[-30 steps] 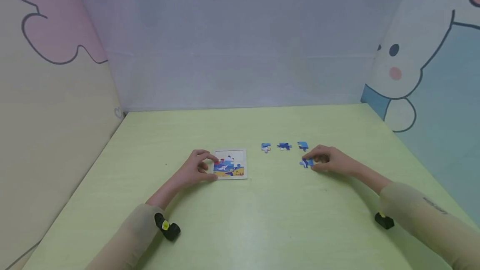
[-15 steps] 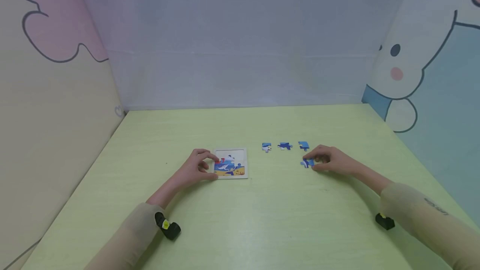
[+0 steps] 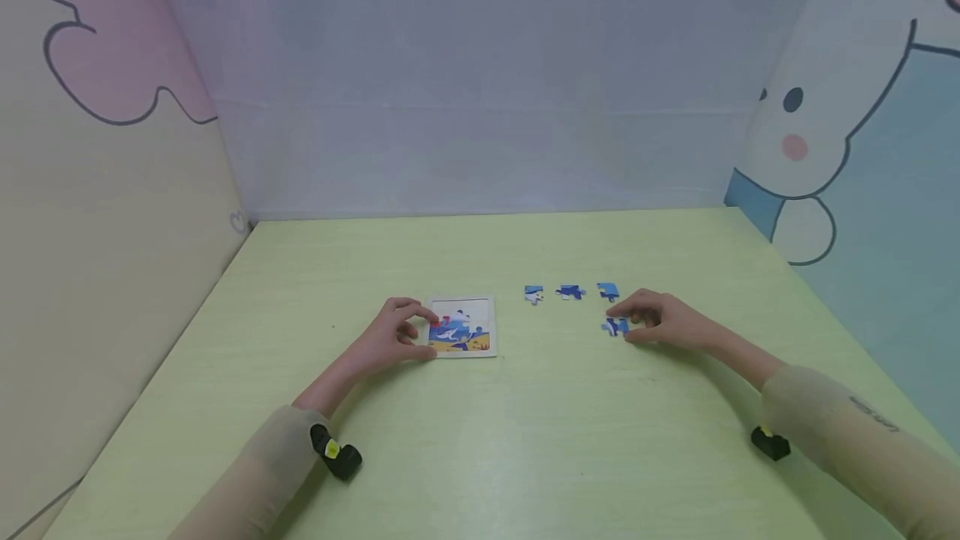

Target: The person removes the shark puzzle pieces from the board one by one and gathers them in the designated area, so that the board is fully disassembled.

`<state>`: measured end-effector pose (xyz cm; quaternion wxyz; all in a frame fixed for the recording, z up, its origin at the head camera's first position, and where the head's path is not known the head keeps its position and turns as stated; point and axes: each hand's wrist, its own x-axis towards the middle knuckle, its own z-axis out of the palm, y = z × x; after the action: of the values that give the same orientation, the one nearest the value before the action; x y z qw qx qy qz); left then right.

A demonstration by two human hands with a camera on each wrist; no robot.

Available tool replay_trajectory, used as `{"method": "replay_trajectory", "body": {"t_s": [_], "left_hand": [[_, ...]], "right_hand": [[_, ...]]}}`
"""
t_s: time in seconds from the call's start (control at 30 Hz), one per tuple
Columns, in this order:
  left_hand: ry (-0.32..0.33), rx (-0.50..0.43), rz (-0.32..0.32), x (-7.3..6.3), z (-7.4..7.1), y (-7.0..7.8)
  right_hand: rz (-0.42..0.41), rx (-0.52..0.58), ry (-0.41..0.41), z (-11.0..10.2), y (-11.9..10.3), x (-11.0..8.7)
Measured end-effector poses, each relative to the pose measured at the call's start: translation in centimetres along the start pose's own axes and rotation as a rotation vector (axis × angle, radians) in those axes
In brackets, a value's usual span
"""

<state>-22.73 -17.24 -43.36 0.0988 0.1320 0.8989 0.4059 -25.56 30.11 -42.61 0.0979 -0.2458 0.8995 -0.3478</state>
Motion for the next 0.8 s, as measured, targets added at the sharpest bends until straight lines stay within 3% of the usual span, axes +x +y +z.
{"method": "replay_trajectory", "body": {"t_s": [0.8], "left_hand": [[0.000, -0.006, -0.006, -0.14, -0.03, 0.15]], "right_hand": [[0.007, 0.037, -0.008, -0.28, -0.19, -0.34]]}}
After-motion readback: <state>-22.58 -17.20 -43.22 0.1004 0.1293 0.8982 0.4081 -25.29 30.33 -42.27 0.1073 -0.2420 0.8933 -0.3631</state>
